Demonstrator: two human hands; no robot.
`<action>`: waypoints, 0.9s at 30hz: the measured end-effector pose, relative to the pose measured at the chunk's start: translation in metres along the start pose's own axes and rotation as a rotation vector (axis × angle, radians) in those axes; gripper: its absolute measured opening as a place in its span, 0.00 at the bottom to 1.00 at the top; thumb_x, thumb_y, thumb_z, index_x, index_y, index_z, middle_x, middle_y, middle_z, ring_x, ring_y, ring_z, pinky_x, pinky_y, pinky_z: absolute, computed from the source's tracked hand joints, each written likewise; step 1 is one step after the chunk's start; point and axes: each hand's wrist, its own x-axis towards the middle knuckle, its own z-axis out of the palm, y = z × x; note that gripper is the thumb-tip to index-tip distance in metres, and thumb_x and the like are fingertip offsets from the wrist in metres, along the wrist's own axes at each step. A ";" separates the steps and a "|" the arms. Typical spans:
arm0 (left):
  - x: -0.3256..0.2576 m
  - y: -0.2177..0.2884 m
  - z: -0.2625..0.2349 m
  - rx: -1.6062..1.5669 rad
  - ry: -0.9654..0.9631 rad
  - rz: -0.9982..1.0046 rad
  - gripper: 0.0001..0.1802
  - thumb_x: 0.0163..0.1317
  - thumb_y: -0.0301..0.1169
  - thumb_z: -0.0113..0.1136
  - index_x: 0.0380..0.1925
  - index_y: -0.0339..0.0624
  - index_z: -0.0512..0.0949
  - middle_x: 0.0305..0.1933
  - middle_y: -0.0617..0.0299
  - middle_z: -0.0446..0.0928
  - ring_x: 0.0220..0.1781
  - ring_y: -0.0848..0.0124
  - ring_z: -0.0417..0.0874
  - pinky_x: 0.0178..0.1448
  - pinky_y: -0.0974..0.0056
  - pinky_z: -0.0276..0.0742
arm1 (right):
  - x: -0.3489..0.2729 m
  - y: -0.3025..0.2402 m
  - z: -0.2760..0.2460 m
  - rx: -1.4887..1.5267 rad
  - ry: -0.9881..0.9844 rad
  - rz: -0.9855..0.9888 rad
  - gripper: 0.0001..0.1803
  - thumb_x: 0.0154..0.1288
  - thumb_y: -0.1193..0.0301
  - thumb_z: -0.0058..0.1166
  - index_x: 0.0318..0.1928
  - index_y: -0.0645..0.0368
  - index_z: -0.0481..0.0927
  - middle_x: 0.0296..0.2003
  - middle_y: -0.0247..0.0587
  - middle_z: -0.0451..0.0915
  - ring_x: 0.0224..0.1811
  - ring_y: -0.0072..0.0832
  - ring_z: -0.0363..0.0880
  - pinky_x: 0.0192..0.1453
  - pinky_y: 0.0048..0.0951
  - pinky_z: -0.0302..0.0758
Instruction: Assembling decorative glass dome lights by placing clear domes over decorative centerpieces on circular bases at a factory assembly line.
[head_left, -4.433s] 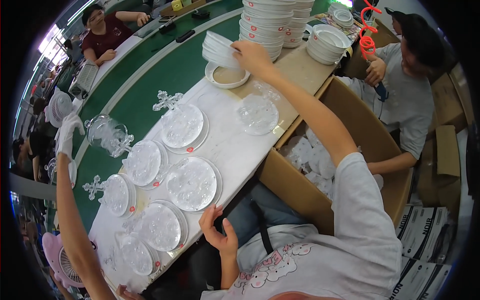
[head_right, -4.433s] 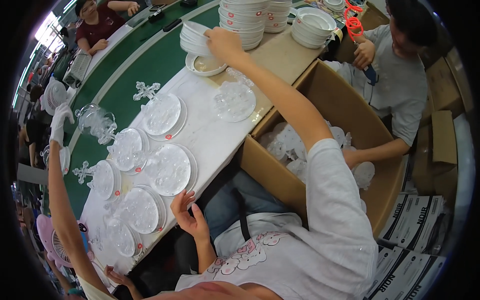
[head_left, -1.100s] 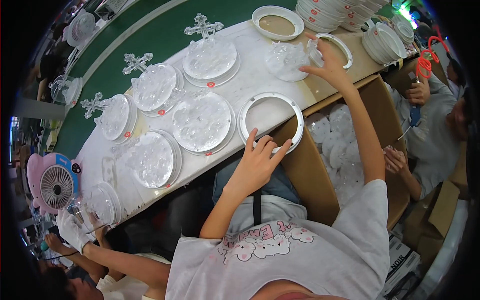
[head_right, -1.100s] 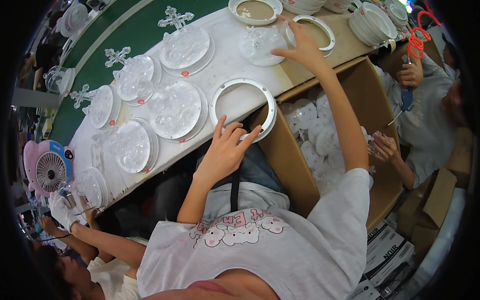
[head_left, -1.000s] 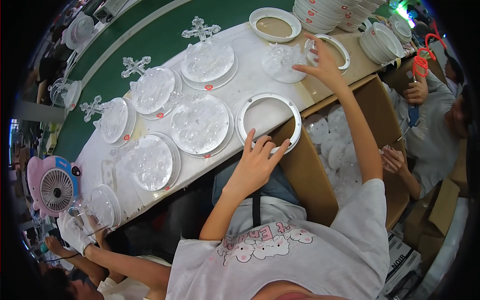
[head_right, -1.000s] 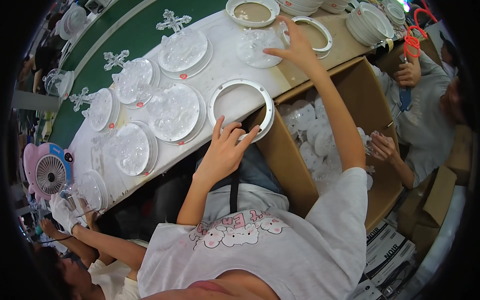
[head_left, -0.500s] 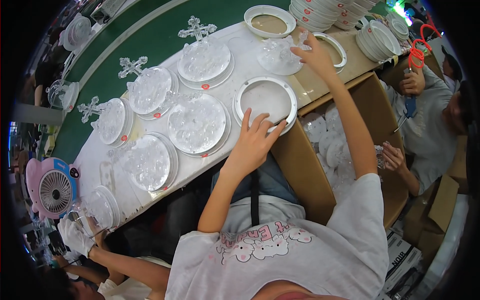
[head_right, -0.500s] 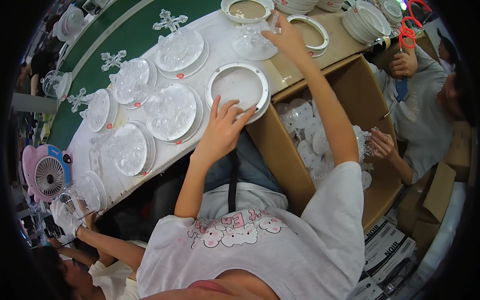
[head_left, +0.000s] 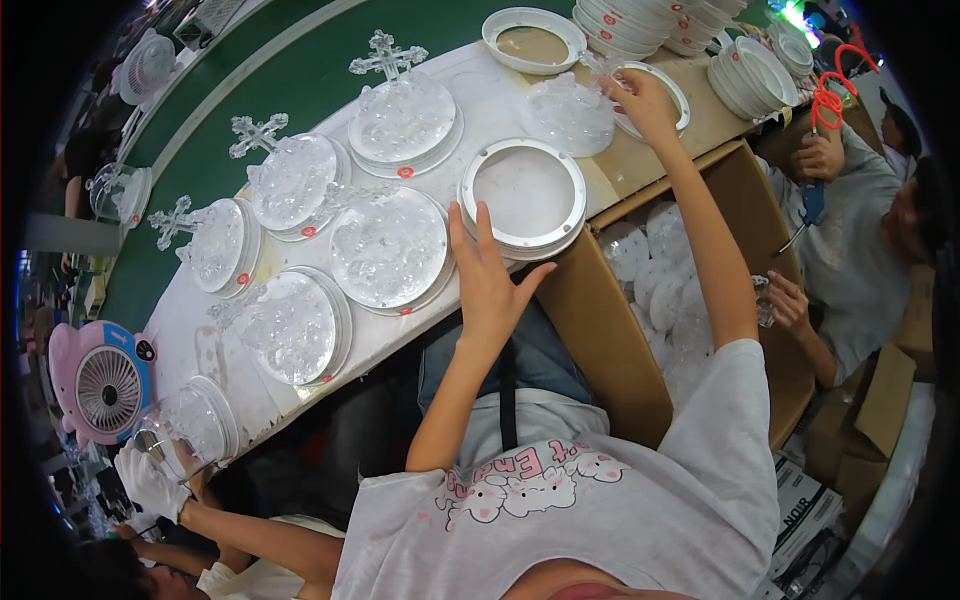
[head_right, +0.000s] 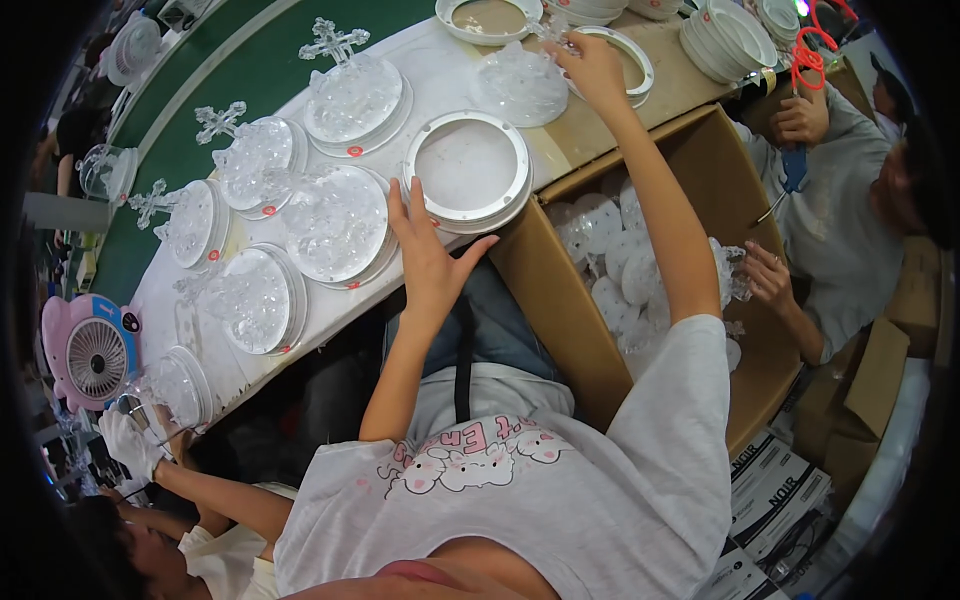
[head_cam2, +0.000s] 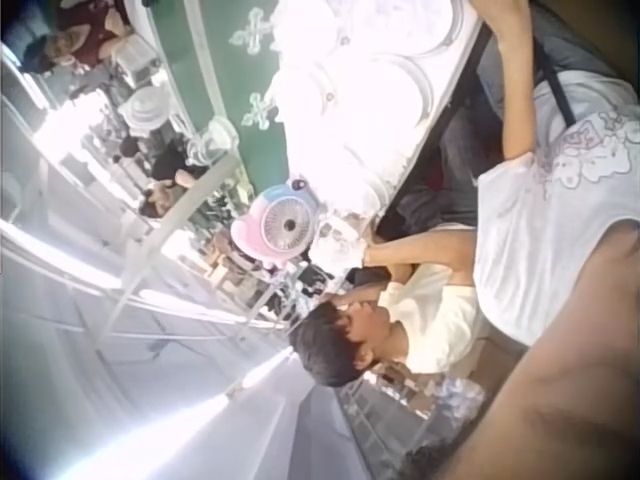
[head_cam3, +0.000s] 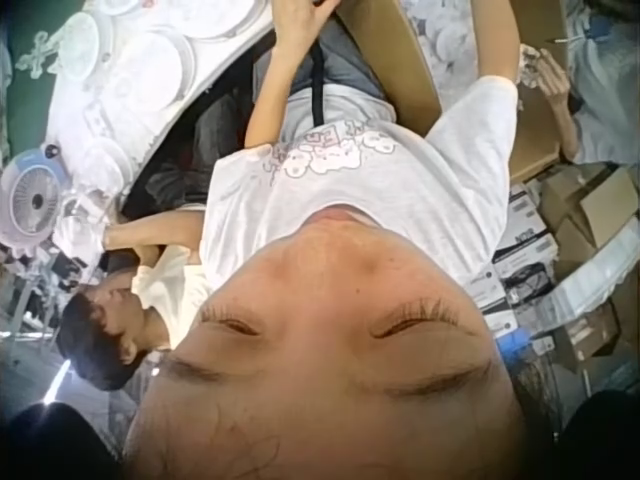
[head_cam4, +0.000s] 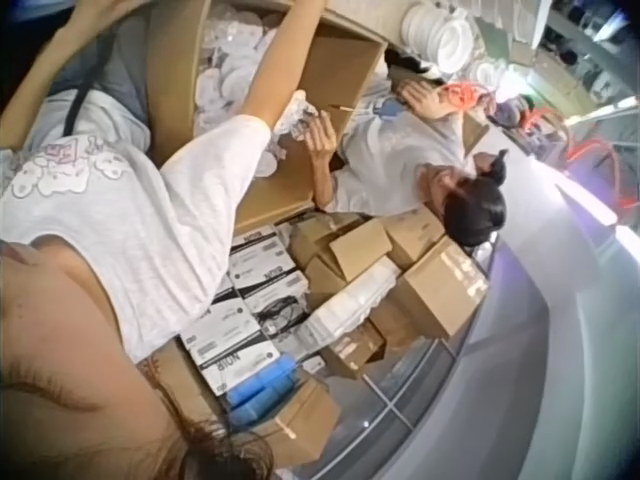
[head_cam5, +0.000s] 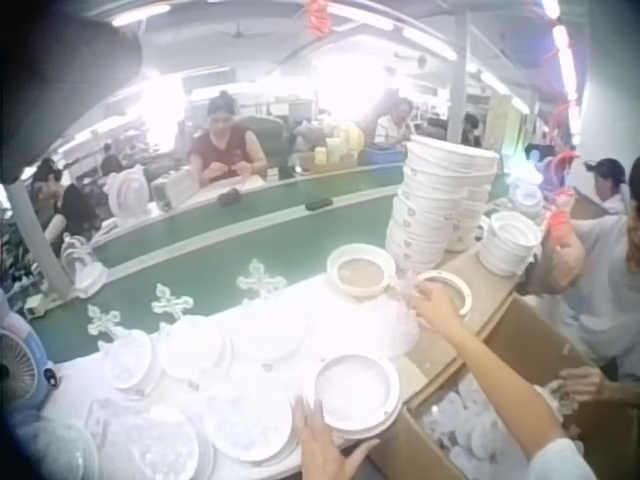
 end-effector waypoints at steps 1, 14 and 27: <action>0.001 0.001 0.003 -0.005 0.024 -0.024 0.55 0.44 0.35 0.74 0.67 0.34 0.49 0.68 0.29 0.44 0.69 0.33 0.49 0.69 0.45 0.53 | -0.003 0.002 -0.005 0.011 0.036 -0.057 0.18 0.60 0.59 0.58 0.39 0.63 0.80 0.27 0.35 0.81 0.26 0.19 0.77 0.30 0.21 0.73; 0.007 -0.007 0.018 0.062 0.121 -0.101 0.57 0.40 0.36 0.76 0.65 0.27 0.50 0.66 0.33 0.54 0.66 0.41 0.58 0.68 0.49 0.58 | -0.047 -0.063 -0.039 0.416 -0.150 -0.226 0.14 0.66 0.67 0.54 0.44 0.66 0.79 0.32 0.35 0.82 0.34 0.16 0.79 0.38 0.17 0.73; 0.008 -0.005 0.019 0.065 0.122 -0.120 0.57 0.39 0.37 0.76 0.64 0.25 0.51 0.67 0.33 0.54 0.67 0.41 0.59 0.68 0.51 0.59 | -0.068 -0.082 0.017 0.137 -0.157 -0.273 0.15 0.60 0.63 0.58 0.41 0.61 0.82 0.22 0.37 0.79 0.22 0.18 0.71 0.27 0.21 0.66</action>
